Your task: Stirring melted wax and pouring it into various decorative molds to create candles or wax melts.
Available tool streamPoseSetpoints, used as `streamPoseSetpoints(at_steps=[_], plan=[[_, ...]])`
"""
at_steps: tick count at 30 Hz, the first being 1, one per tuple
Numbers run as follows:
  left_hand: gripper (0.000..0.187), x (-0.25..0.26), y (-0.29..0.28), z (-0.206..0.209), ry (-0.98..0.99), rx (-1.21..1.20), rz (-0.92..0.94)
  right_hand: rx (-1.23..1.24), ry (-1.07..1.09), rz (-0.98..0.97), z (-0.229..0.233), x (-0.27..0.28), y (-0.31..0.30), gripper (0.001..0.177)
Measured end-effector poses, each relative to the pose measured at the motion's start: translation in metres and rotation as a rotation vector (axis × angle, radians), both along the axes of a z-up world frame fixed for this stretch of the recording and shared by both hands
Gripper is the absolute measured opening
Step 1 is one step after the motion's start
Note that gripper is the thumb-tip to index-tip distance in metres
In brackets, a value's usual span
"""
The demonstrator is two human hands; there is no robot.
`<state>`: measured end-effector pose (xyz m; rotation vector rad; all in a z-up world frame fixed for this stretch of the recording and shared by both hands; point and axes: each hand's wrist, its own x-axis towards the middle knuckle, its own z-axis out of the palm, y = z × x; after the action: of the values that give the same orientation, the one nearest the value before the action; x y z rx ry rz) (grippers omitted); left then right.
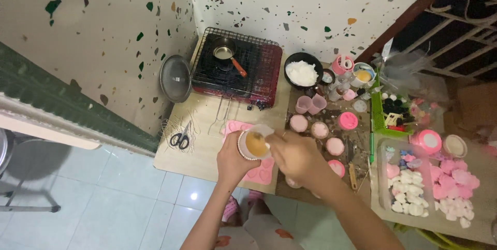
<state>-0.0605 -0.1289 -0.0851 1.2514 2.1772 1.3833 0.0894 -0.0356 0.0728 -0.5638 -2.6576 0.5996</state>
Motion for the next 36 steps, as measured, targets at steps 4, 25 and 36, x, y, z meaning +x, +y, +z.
streamPoseSetpoints(at_steps=[4, 25, 36], plan=[[0.083, -0.004, 0.000, -0.006, -0.025, -0.017, -0.001, -0.154, -0.107, 0.027, -0.012, -0.001, 0.001, 0.016], [0.084, -0.002, 0.043, -0.096, -0.140, 0.125, 0.139, -0.312, -0.028, 0.018, -0.148, 0.015, 0.058, 0.017], [0.079, 0.000, 0.053, -0.123, -0.141, 0.061, 0.235, 0.038, 0.161, 0.046, -0.187, 0.008, 0.061, 0.026]])
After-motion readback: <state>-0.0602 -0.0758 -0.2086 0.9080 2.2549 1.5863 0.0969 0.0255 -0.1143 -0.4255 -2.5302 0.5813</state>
